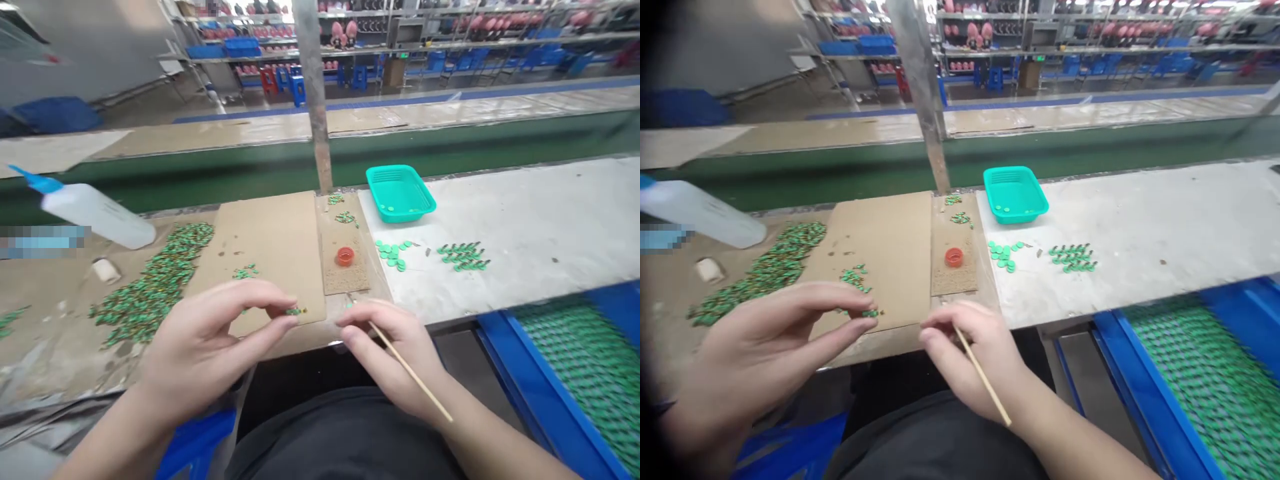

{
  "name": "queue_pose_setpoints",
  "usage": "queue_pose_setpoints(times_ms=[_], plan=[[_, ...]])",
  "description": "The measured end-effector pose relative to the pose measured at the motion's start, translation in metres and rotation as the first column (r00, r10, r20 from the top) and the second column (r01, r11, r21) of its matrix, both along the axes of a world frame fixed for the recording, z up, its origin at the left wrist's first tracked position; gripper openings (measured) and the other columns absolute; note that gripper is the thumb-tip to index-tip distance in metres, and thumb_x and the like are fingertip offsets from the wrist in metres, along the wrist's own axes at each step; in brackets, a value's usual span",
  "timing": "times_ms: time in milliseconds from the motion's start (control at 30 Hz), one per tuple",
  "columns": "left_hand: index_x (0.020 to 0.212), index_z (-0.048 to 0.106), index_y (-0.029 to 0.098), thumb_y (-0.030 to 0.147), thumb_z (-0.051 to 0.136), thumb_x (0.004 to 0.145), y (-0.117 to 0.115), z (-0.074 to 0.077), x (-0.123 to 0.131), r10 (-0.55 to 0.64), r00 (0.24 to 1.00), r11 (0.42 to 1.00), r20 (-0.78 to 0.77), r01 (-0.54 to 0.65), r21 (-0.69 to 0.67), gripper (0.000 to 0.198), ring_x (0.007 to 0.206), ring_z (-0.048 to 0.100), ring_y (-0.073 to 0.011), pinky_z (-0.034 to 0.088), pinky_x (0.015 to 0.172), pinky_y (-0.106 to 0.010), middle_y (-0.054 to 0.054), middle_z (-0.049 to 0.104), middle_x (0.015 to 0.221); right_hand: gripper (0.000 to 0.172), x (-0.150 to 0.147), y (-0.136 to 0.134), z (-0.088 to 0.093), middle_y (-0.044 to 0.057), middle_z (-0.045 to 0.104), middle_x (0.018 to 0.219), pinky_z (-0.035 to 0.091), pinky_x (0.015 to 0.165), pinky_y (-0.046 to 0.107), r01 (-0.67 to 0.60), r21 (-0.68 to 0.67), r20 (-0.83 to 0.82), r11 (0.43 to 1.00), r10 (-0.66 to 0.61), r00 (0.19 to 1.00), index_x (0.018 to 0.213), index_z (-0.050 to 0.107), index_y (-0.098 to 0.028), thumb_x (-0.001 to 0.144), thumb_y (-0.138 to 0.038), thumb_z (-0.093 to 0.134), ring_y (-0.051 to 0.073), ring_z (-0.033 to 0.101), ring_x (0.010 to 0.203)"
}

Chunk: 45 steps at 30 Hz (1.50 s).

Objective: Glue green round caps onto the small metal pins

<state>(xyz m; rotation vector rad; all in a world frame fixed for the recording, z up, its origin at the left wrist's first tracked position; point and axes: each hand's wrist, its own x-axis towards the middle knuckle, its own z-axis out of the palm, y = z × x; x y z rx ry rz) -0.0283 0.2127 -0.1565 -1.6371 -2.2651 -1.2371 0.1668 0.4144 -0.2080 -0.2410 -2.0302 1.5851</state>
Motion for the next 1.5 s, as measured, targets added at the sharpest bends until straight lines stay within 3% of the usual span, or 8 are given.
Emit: queue_pose_setpoints(times_ms=[267, 400, 567, 733, 867, 967, 1300, 1500], plan=[[0.124, 0.084, 0.037, 0.025, 0.081, 0.11, 0.028, -0.014, 0.022, -0.221, 0.973, 0.975, -0.058, 0.223, 0.016, 0.019, 0.086, 0.086, -0.0128, 0.068, 0.086, -0.02, 0.006, 0.089, 0.102, 0.027, -0.001, -0.004, 0.012, 0.0, 0.081, 0.08, 0.057, 0.069, 0.023, -0.038, -0.669, 0.198, 0.743, 0.227, 0.954, 0.087, 0.082, -0.021, 0.092, -0.042, 0.099, 0.013, 0.073, 0.072], [0.123, 0.085, 0.037, 0.018, 0.083, 0.106, 0.03, -0.034, 0.035, -0.197, 0.968, 0.979, 0.153, 0.186, 0.081, 0.026, 0.092, 0.086, -0.0146, 0.07, 0.085, -0.021, 0.004, 0.089, 0.104, 0.033, 0.002, -0.001, 0.009, -0.001, 0.079, 0.078, 0.056, 0.065, 0.02, -0.012, -0.773, 0.212, 0.634, 0.276, 0.938, 0.084, 0.08, -0.02, 0.082, -0.041, 0.106, 0.011, 0.071, 0.069], [0.106, 0.092, 0.037, 0.027, 0.09, 0.105, 0.033, -0.06, 0.064, -0.139, 0.876, 0.984, 0.461, 0.07, 0.163, 0.01, 0.078, 0.085, -0.0162, 0.069, 0.069, -0.018, 0.001, 0.087, 0.094, 0.034, 0.017, -0.006, 0.0, -0.002, 0.078, 0.077, 0.056, 0.068, 0.021, 0.036, -0.769, 0.239, 0.638, 0.235, 0.942, 0.086, 0.08, -0.019, 0.086, -0.042, 0.104, 0.011, 0.07, 0.07], [0.103, 0.094, 0.038, 0.037, 0.09, 0.106, 0.036, -0.079, 0.079, -0.107, 0.719, 0.989, 0.687, 0.003, 0.15, 0.005, 0.061, 0.078, -0.0167, 0.069, 0.057, -0.023, -0.002, 0.086, 0.092, 0.025, 0.027, -0.009, -0.019, 0.0, 0.081, 0.08, 0.062, 0.068, 0.023, 0.04, -0.659, 0.281, 0.751, 0.197, 0.939, 0.095, 0.081, -0.02, 0.098, -0.04, 0.095, 0.014, 0.075, 0.072], [0.098, 0.092, 0.036, 0.037, 0.089, 0.103, 0.044, -0.079, 0.06, 0.067, 0.775, 0.992, 0.628, -0.119, 0.041, 0.007, 0.063, 0.079, -0.0174, 0.07, 0.06, -0.023, -0.001, 0.087, 0.091, 0.032, 0.03, 0.019, -0.034, 0.011, 0.094, 0.123, 0.076, 0.102, 0.039, 0.039, -0.042, 0.11, 0.998, -0.035, 0.993, 0.142, 0.083, -0.021, 0.115, -0.017, 0.065, 0.023, 0.091, 0.108], [0.099, 0.092, 0.036, 0.034, 0.086, 0.102, 0.055, -0.078, 0.037, 0.122, 0.865, 0.993, 0.486, -0.112, -0.049, 0.007, 0.077, 0.085, -0.0187, 0.072, 0.072, -0.022, 0.0, 0.089, 0.094, 0.061, 0.029, 0.049, -0.035, 0.018, 0.081, 0.164, 0.067, 0.132, 0.051, 0.066, 0.335, 0.021, 0.94, -0.077, 0.997, 0.173, 0.065, -0.021, 0.116, -0.006, 0.051, 0.028, 0.08, 0.153], [0.102, 0.092, 0.039, 0.034, 0.084, 0.103, 0.075, -0.084, 0.022, 0.04, 0.941, 0.995, 0.335, -0.006, -0.103, 0.01, 0.085, 0.086, -0.0174, 0.07, 0.075, -0.024, 0.005, 0.091, 0.101, 0.02, 0.005, 0.066, -0.033, 0.004, 0.084, 0.124, 0.078, 0.091, 0.032, 0.236, 0.161, -0.136, 0.958, -0.215, 0.967, 0.133, 0.063, -0.028, 0.12, -0.013, 0.062, 0.019, 0.093, 0.117], [0.104, 0.093, 0.038, 0.034, 0.085, 0.105, 0.077, -0.087, 0.025, 0.06, 0.962, 0.996, 0.265, -0.039, -0.081, 0.009, 0.084, 0.085, -0.0172, 0.07, 0.077, -0.024, 0.003, 0.091, 0.1, 0.032, 0.009, 0.071, -0.033, 0.008, 0.087, 0.14, 0.077, 0.108, 0.039, 0.223, 0.288, -0.054, 0.931, -0.217, 0.975, 0.151, 0.064, -0.03, 0.121, -0.019, 0.068, 0.023, 0.093, 0.121]])
